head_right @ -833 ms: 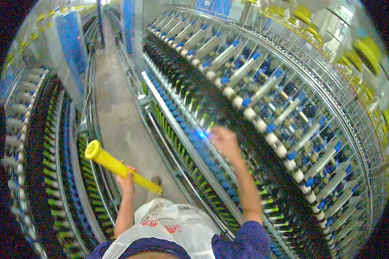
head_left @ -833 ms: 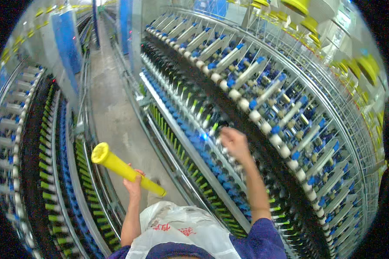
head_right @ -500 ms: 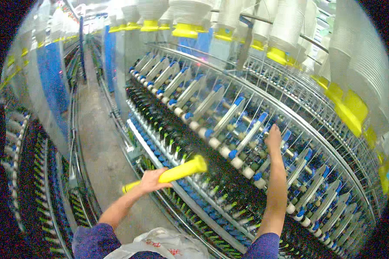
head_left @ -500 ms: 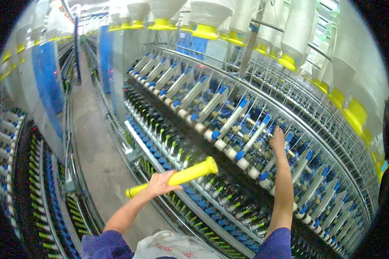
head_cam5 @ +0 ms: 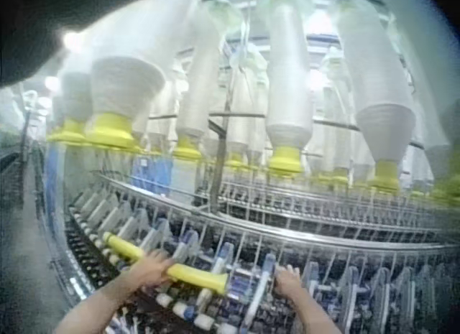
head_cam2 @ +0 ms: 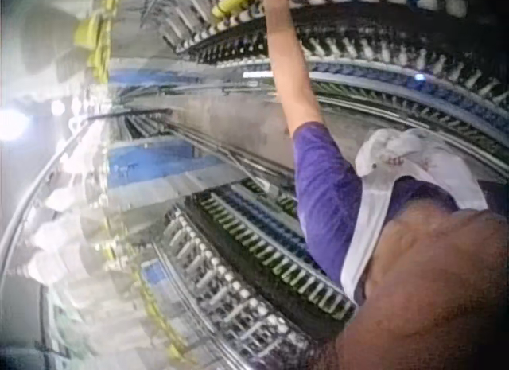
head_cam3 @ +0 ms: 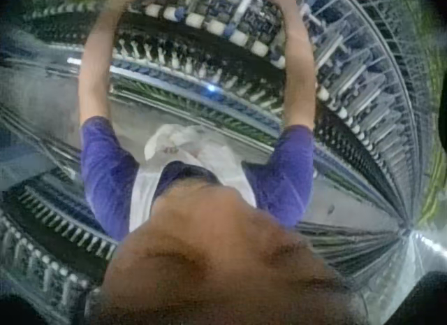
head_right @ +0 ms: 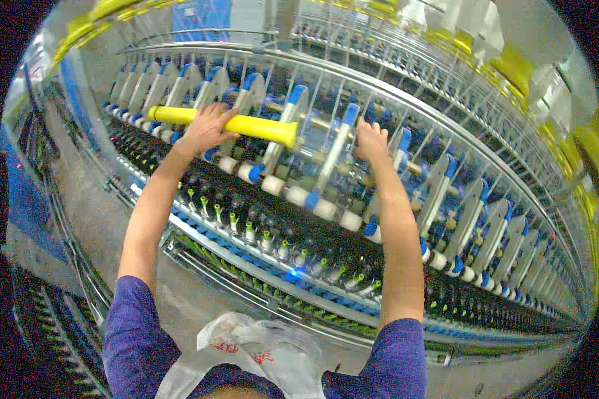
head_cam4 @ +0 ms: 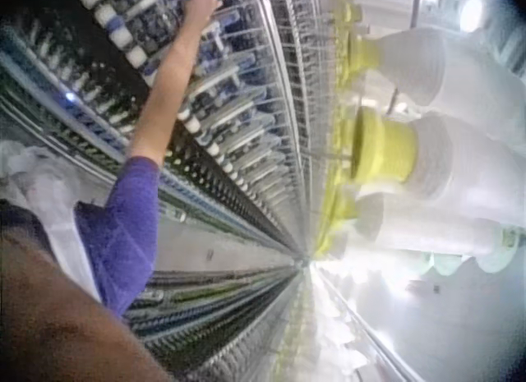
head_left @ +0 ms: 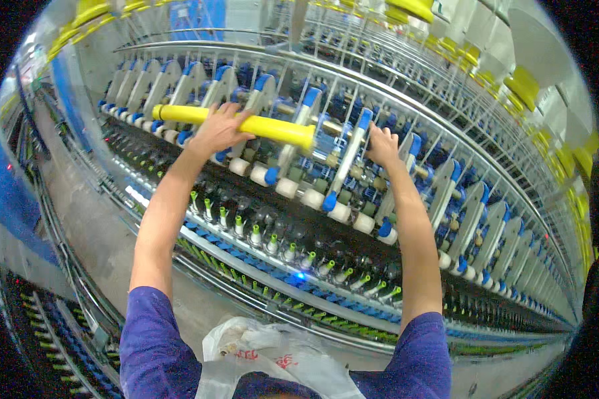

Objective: The person walks along a row of spinning machines, removes empty bobbins, loads new white yarn bobbins, and threads the yarn through guides and tensioners. They also use a small green tool to adjust or clear parts of the machine while moving between stations.

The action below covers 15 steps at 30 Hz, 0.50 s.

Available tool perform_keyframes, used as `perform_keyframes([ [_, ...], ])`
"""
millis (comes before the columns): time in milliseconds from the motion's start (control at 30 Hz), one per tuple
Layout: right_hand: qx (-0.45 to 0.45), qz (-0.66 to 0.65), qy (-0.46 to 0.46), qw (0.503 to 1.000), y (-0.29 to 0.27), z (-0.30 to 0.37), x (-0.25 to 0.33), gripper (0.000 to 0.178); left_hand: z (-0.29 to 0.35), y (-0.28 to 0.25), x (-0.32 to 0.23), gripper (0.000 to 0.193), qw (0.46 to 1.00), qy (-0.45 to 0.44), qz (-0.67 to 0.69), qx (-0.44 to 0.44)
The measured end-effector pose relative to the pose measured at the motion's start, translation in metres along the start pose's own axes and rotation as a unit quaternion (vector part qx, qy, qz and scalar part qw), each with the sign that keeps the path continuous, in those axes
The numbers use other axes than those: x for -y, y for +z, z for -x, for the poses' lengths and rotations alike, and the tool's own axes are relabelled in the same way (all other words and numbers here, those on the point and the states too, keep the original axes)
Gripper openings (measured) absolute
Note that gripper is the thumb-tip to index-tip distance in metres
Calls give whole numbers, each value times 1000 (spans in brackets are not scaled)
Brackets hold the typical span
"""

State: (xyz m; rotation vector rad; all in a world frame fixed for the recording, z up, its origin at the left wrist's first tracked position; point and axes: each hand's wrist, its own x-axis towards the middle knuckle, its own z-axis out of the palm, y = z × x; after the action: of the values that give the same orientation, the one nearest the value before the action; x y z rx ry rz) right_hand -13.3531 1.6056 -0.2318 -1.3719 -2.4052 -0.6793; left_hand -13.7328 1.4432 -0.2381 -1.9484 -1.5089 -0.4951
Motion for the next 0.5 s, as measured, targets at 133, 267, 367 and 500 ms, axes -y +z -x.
perform_keyframes([
  [133,-155,-76,81,982,-27,51,12,32,27,36,19,46,997,-17,70,21],
  [267,-116,-180,91,973,-31,107,42,16,40,45,26,35,995,5,98,-33],
  [367,16,-243,161,956,-21,123,60,24,47,35,4,39,994,-11,48,-98],
  [500,-73,-310,213,924,-18,124,60,23,78,2,-95,24,983,-47,73,164],
])
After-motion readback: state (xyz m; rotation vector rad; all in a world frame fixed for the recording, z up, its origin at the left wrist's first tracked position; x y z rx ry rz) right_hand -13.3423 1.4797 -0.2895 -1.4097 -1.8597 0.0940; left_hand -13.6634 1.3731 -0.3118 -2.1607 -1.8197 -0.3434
